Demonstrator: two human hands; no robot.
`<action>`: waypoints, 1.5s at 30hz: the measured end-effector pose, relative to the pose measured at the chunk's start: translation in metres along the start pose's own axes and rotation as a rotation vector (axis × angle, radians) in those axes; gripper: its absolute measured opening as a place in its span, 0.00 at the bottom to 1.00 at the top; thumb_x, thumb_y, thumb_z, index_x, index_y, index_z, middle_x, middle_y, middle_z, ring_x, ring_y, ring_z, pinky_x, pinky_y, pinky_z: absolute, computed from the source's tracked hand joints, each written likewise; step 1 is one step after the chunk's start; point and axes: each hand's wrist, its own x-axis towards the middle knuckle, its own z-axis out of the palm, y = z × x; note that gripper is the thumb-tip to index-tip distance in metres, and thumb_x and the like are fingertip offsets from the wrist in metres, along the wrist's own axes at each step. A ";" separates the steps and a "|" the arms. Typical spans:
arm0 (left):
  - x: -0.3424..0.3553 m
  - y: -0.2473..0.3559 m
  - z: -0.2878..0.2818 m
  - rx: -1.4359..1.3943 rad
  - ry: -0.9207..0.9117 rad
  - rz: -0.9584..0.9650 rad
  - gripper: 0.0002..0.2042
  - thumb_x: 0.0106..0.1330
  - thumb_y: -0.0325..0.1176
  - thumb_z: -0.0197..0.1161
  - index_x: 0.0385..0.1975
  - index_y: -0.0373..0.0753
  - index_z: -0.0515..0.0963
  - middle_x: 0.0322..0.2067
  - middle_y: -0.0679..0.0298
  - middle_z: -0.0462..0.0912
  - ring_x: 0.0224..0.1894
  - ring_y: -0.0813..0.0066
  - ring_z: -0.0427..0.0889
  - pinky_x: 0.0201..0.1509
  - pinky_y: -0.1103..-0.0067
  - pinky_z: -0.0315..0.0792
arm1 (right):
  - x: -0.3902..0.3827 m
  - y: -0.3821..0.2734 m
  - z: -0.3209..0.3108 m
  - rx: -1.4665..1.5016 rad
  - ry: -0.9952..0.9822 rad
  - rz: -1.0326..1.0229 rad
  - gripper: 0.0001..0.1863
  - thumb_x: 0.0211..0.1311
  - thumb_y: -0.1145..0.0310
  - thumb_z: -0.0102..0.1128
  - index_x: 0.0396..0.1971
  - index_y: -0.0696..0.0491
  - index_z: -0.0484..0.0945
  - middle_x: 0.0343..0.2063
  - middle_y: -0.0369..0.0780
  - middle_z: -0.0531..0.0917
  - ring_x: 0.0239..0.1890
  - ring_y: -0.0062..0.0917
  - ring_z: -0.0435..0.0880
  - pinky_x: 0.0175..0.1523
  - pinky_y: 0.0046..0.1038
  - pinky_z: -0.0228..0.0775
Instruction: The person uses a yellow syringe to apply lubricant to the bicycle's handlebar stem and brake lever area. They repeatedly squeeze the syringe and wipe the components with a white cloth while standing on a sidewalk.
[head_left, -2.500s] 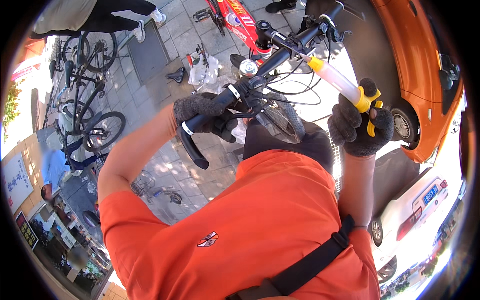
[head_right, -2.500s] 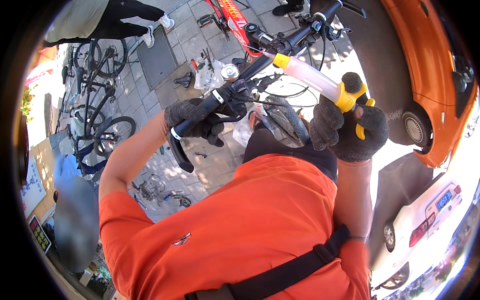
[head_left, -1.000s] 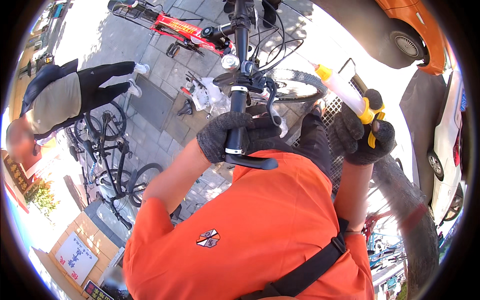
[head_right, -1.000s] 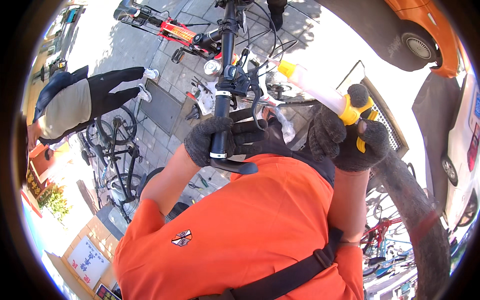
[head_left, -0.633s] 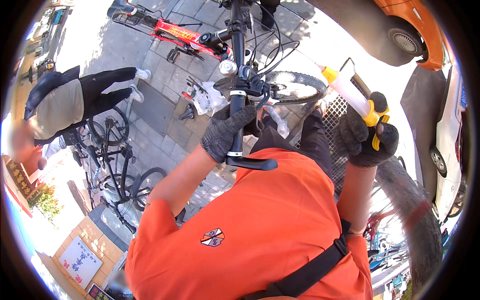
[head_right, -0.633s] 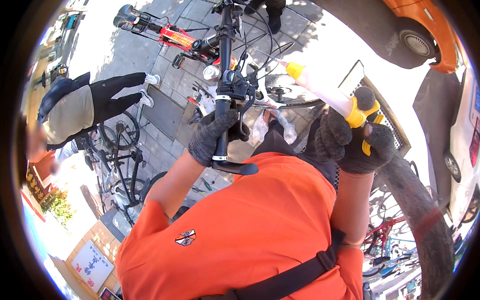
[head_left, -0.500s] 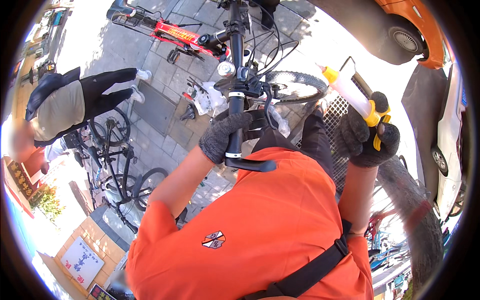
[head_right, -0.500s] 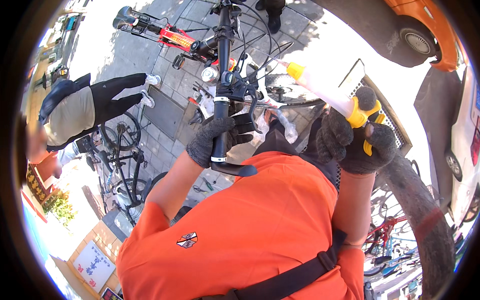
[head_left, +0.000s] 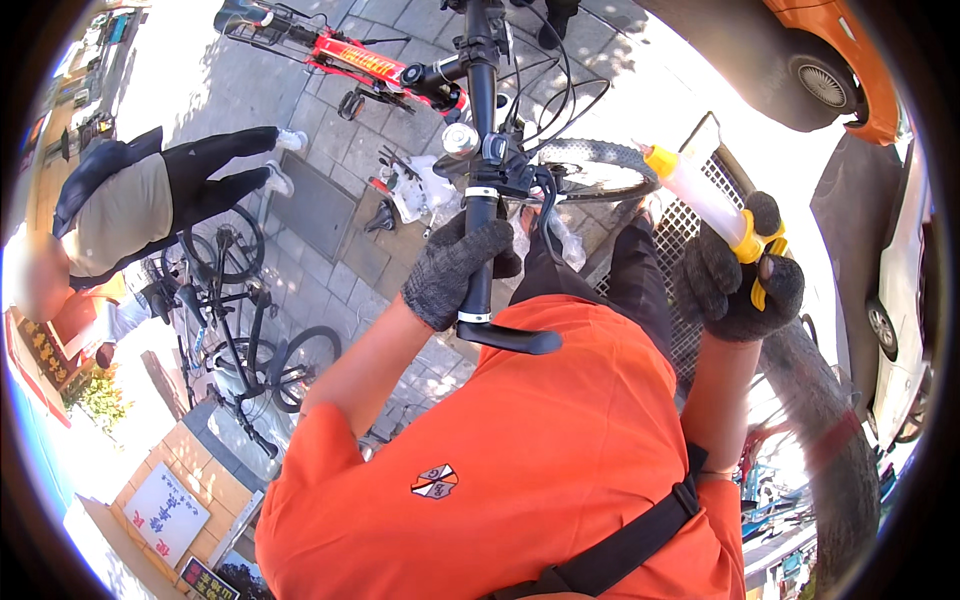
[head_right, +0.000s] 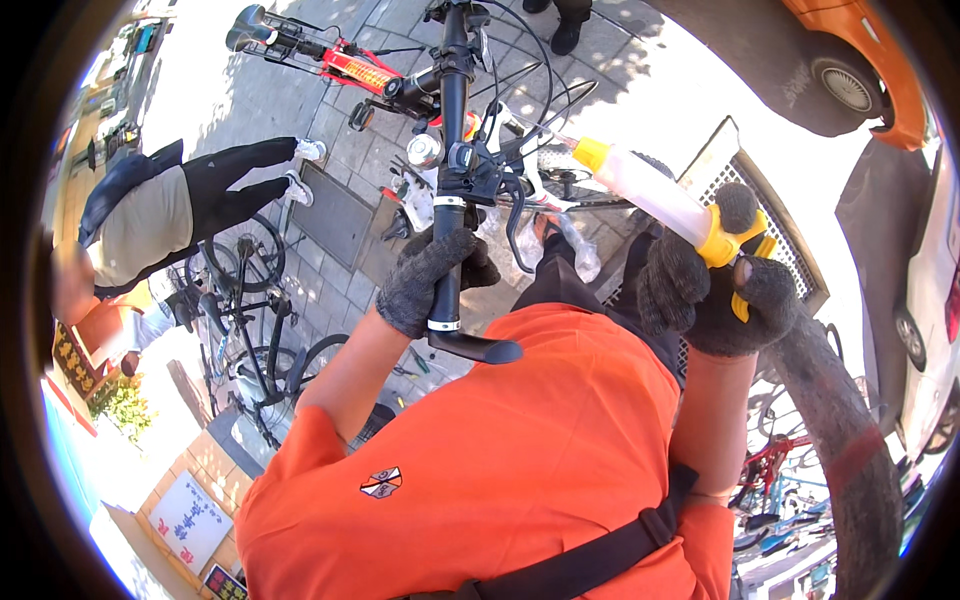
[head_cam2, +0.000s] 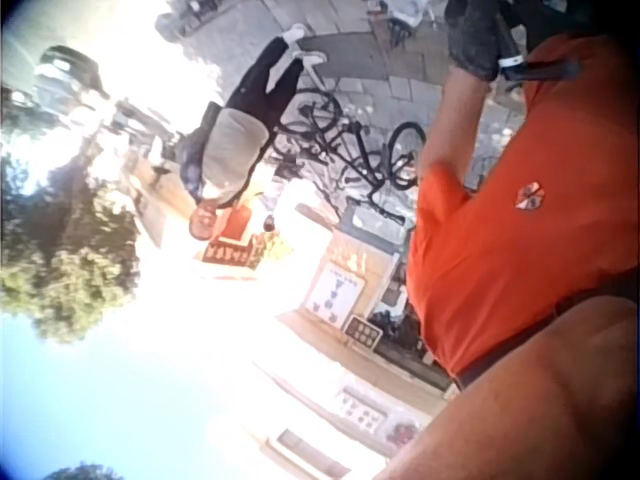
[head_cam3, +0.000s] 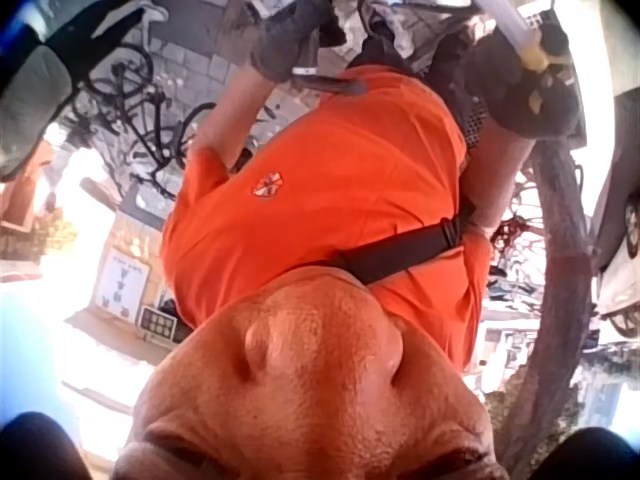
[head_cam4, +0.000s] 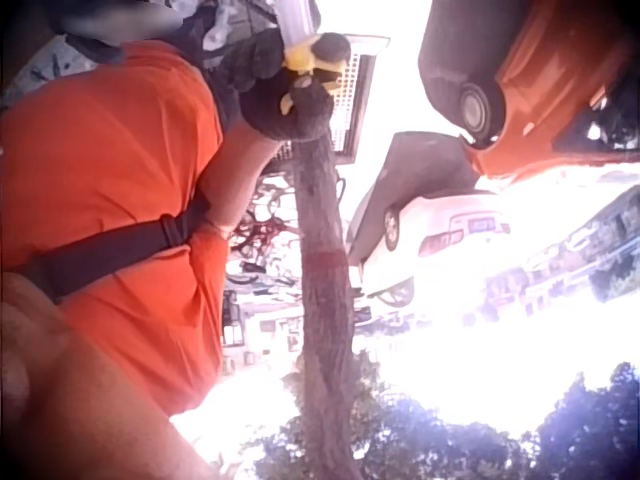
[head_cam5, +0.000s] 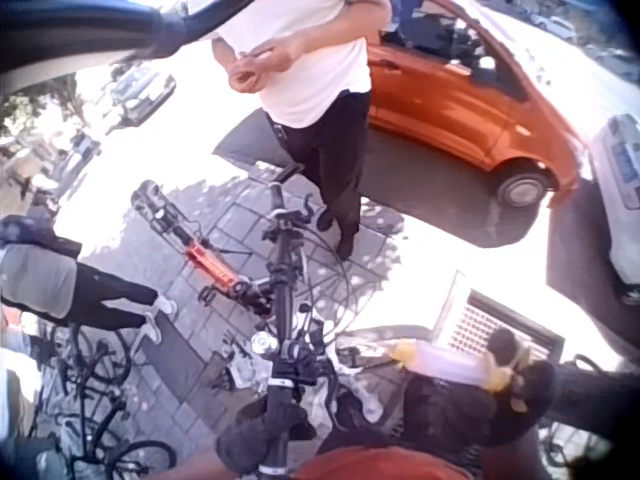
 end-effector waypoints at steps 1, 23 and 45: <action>0.001 -0.001 0.003 -0.174 -0.066 -0.047 0.24 0.71 0.36 0.66 0.63 0.32 0.73 0.38 0.55 0.86 0.43 0.54 0.89 0.68 0.53 0.74 | 0.001 0.000 -0.001 0.001 -0.001 0.001 0.21 0.71 0.63 0.55 0.63 0.45 0.72 0.28 0.38 0.74 0.20 0.25 0.75 0.23 0.33 0.76; 0.031 -0.012 0.059 -0.442 -0.055 -0.079 0.12 0.67 0.38 0.71 0.42 0.37 0.81 0.29 0.62 0.84 0.29 0.70 0.84 0.43 0.68 0.84 | -0.001 -0.014 -0.003 -0.032 0.036 0.015 0.16 0.70 0.62 0.58 0.55 0.42 0.72 0.27 0.38 0.74 0.20 0.26 0.75 0.24 0.34 0.75; 0.047 -0.024 0.060 -0.675 -0.459 -0.016 0.19 0.67 0.42 0.65 0.50 0.34 0.81 0.41 0.54 0.86 0.51 0.53 0.85 0.65 0.54 0.74 | -0.015 -0.026 -0.024 0.025 0.083 -0.050 0.17 0.71 0.62 0.58 0.58 0.42 0.71 0.27 0.38 0.75 0.19 0.25 0.77 0.25 0.33 0.79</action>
